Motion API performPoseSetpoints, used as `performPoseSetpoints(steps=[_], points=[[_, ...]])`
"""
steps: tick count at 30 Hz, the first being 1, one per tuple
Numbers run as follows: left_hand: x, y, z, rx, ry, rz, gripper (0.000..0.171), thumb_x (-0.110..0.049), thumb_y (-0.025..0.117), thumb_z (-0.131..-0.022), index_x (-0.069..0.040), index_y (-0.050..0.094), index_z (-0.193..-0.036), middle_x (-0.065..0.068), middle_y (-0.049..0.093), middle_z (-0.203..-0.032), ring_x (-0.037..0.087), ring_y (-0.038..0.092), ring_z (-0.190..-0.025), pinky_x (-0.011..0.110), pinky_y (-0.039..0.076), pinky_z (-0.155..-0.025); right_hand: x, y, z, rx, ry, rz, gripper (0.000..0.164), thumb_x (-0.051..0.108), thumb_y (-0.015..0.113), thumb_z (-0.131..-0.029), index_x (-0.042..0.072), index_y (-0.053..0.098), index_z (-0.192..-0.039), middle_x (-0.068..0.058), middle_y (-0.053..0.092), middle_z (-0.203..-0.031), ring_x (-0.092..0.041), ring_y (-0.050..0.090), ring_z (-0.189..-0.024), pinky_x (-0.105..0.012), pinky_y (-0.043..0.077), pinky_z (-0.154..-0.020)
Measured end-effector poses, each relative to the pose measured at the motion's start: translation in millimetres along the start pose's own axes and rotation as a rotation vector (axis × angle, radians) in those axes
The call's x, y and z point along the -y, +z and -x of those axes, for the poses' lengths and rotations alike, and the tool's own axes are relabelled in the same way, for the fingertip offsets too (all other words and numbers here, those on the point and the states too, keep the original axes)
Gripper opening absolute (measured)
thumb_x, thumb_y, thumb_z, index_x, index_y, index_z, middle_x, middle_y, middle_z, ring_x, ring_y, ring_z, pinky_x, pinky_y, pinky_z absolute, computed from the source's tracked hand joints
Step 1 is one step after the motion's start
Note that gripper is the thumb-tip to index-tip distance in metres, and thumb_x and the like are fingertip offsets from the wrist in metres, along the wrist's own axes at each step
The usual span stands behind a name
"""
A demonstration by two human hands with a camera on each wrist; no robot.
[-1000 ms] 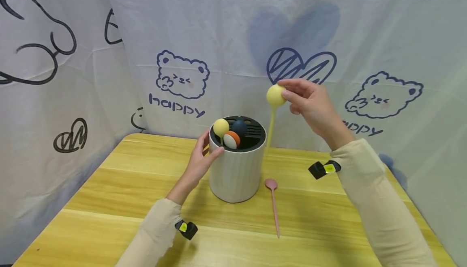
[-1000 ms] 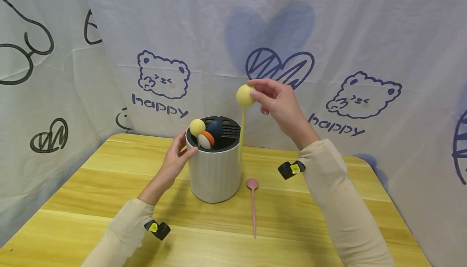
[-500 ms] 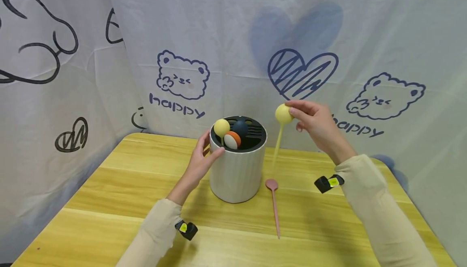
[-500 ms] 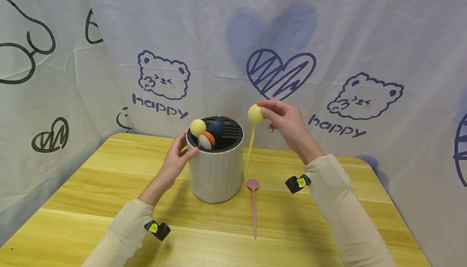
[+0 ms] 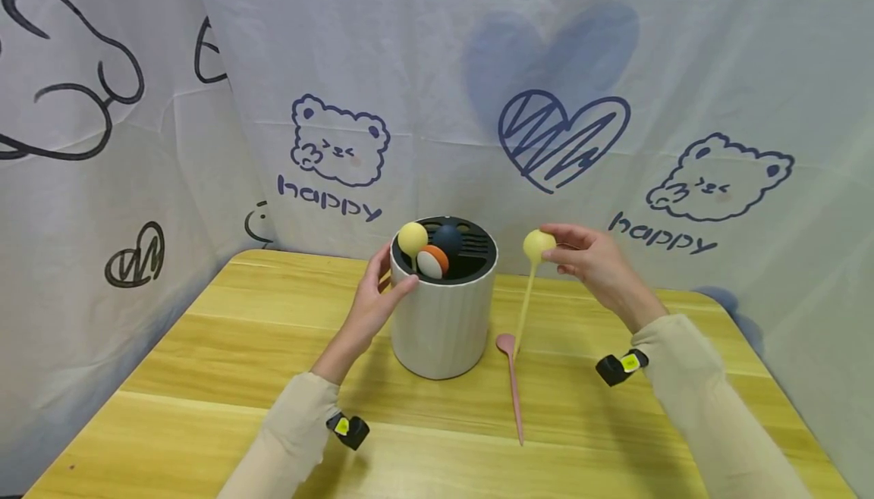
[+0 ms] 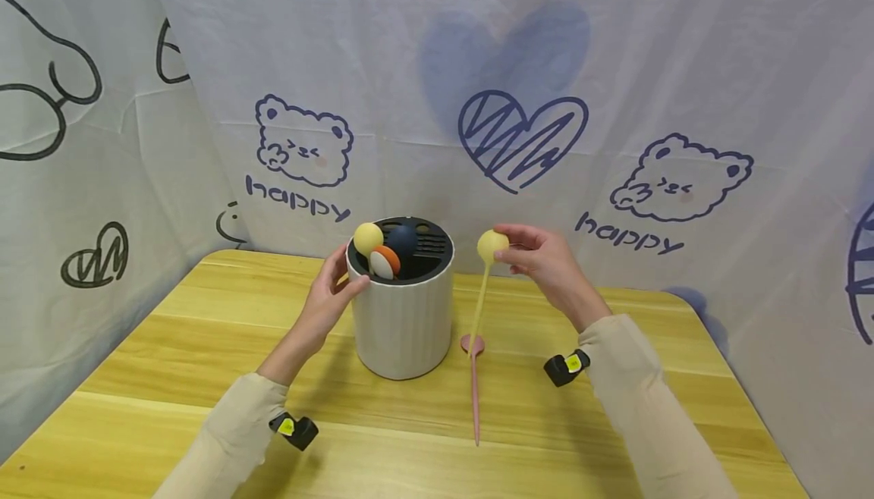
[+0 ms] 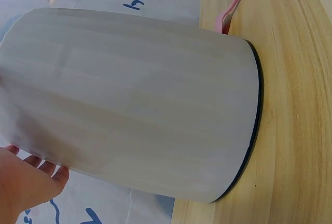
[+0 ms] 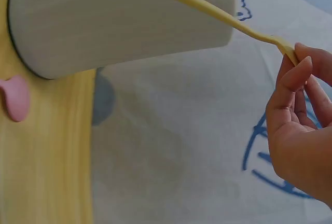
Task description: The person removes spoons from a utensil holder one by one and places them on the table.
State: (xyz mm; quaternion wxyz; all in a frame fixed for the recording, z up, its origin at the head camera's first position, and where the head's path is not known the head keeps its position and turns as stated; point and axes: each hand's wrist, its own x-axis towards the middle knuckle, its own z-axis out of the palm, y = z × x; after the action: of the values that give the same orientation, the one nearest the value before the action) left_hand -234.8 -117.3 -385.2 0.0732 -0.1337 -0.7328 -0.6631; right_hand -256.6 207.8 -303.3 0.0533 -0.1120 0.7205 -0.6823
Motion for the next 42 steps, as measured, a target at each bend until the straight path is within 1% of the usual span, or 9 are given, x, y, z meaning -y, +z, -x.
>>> performPoseSetpoints(steps=[3, 5, 10, 16, 20, 26, 35, 37, 42], points=[[0.2, -0.1, 0.1, 0.005, -0.006, -0.001, 0.076, -0.028, 0.063, -0.092, -0.008, 0.021, -0.153, 0.012, 0.024, -0.156, 0.028, 0.025, -0.141, 0.046, 0.021, -0.114, -9, -3, 2, -0.005, 0.054, -0.034, 0.036, -0.003, 0.068, -0.086, 0.005, 0.064, -0.120, 0.001, 0.065, -0.105, -0.013, 0.058, -0.086, -0.020, 0.049, -0.069], [0.0, -0.3, 0.5, 0.006, -0.009, -0.001, 0.076, -0.028, 0.062, -0.093, -0.009, 0.020, -0.153, 0.012, 0.024, -0.156, 0.028, 0.025, -0.141, 0.046, 0.021, -0.115, -14, -5, 3, -0.002, 0.083, -0.040, 0.040, -0.003, 0.069, -0.085, 0.002, 0.061, -0.125, 0.001, 0.064, -0.106, -0.013, 0.058, -0.084, -0.020, 0.049, -0.068], [-1.5, -0.3, 1.8, 0.006, -0.017, 0.001, 0.075, -0.028, 0.061, -0.094, -0.009, 0.020, -0.153, 0.012, 0.023, -0.156, 0.027, 0.025, -0.141, 0.045, 0.020, -0.115, -27, -10, 6, 0.033, 0.118, -0.020, 0.050, -0.001, 0.068, -0.086, -0.006, 0.051, -0.134, 0.001, 0.065, -0.107, -0.011, 0.060, -0.084, -0.020, 0.048, -0.067], [-1.8, 0.0, 1.8, 0.008, -0.015, -0.001, 0.074, -0.027, 0.060, -0.094, -0.009, 0.020, -0.153, 0.012, 0.023, -0.156, 0.028, 0.025, -0.141, 0.045, 0.021, -0.115, -43, -15, 10, 0.060, 0.162, 0.012, 0.049, 0.002, 0.068, -0.087, -0.005, 0.052, -0.134, 0.001, 0.064, -0.107, -0.010, 0.058, -0.081, -0.021, 0.047, -0.065], [-0.4, -0.1, 1.1, 0.005, -0.017, -0.005, 0.075, -0.028, 0.061, -0.094, -0.009, 0.020, -0.153, 0.011, 0.023, -0.157, 0.027, 0.025, -0.141, 0.046, 0.021, -0.115, -52, -19, 13, 0.075, 0.195, 0.060, 0.054, 0.003, 0.068, -0.088, -0.007, 0.047, -0.136, 0.000, 0.060, -0.113, -0.011, 0.055, -0.083, -0.021, 0.046, -0.066], [1.2, 0.1, -0.1, 0.003, -0.014, -0.007, 0.075, -0.028, 0.062, -0.093, -0.009, 0.021, -0.153, 0.012, 0.023, -0.157, 0.028, 0.025, -0.141, 0.046, 0.021, -0.114, -67, -25, 18, 0.079, 0.231, 0.101, 0.054, 0.006, 0.067, -0.089, -0.006, 0.047, -0.138, -0.006, 0.055, -0.120, -0.014, 0.054, -0.088, -0.024, 0.046, -0.069], [-1.5, 0.7, 1.0, 0.005, -0.018, -0.011, 0.075, -0.029, 0.061, -0.094, -0.009, 0.020, -0.153, 0.011, 0.023, -0.157, 0.027, 0.025, -0.141, 0.045, 0.021, -0.115, -93, -33, 22, 0.073, 0.268, 0.074, 0.056, 0.005, 0.066, -0.089, -0.008, 0.044, -0.139, -0.017, 0.046, -0.133, -0.012, 0.050, -0.082, -0.023, 0.045, -0.064], [-1.3, 0.7, 0.8, 0.006, -0.020, -0.015, 0.075, -0.029, 0.061, -0.094, -0.009, 0.020, -0.153, 0.011, 0.023, -0.157, 0.027, 0.025, -0.141, 0.045, 0.021, -0.115, -97, -35, 23, 0.078, 0.271, 0.061, 0.056, 0.005, 0.066, -0.090, -0.007, 0.043, -0.140, -0.017, 0.045, -0.135, -0.011, 0.050, -0.080, -0.022, 0.045, -0.063], [-0.3, 0.5, 0.0, 0.007, -0.020, -0.017, 0.075, -0.029, 0.061, -0.094, -0.009, 0.020, -0.153, 0.012, 0.023, -0.157, 0.028, 0.025, -0.141, 0.045, 0.021, -0.115, -105, -37, 22, 0.079, 0.285, 0.043, 0.056, 0.004, 0.067, -0.089, -0.008, 0.044, -0.139, -0.015, 0.048, -0.128, -0.011, 0.049, -0.075, -0.022, 0.045, -0.062]])
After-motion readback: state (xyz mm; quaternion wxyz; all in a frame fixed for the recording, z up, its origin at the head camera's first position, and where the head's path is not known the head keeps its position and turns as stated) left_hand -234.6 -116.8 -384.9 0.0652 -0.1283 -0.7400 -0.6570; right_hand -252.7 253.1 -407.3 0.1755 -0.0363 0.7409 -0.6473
